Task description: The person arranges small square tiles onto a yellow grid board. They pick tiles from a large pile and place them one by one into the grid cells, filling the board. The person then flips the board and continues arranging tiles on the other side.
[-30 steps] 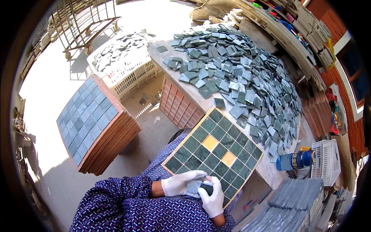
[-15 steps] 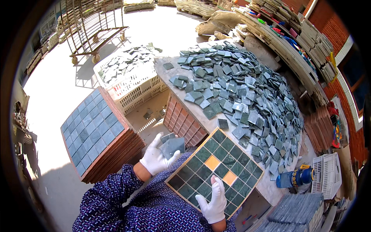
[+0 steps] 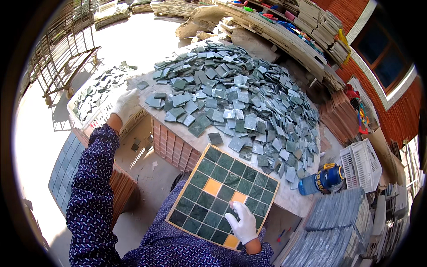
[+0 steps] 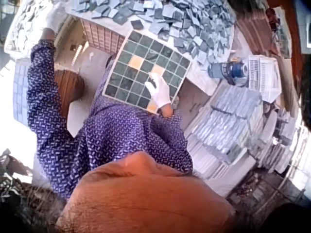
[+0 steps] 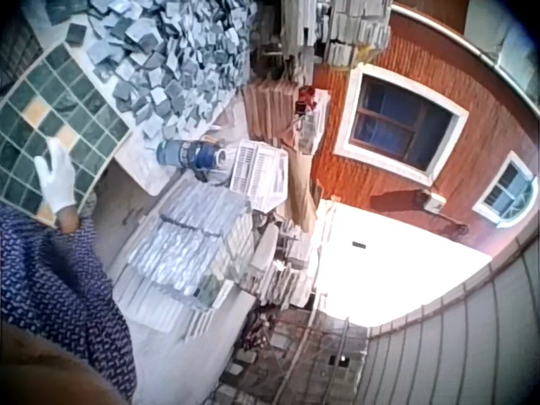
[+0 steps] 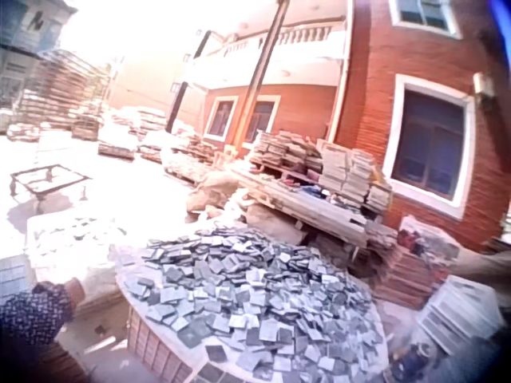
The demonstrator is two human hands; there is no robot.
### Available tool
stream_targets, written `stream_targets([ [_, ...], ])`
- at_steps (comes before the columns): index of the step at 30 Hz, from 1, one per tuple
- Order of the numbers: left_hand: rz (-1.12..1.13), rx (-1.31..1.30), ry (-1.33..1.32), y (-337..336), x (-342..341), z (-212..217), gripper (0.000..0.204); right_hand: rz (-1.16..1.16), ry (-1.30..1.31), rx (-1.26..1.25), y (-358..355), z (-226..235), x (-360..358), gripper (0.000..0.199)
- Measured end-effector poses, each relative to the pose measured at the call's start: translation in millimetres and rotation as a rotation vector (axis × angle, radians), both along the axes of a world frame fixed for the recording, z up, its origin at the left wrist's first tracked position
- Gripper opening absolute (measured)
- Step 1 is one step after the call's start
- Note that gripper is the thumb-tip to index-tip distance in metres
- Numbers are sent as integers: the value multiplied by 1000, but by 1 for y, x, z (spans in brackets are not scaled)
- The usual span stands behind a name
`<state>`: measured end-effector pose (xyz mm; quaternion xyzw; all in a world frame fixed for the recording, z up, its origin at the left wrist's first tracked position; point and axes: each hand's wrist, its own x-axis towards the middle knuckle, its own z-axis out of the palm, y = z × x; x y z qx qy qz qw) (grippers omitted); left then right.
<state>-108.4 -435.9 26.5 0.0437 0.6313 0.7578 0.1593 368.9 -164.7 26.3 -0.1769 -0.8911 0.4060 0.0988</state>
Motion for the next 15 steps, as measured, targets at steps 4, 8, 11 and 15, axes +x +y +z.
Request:
stream_targets([
  [4,-222,-463,571,125,86,-28,33,45,46,14,1,9,-18,37],
  [8,-230,-827,895,181,118,-41,40,48,39,-13,5,0,-20,35],
  [11,-158,-1098,899,202,126,-41,56,73,20,66,17,1,-30,33],
  [15,-143,-1167,903,205,125,-50,52,92,164,242,56,0,-90,32],
])
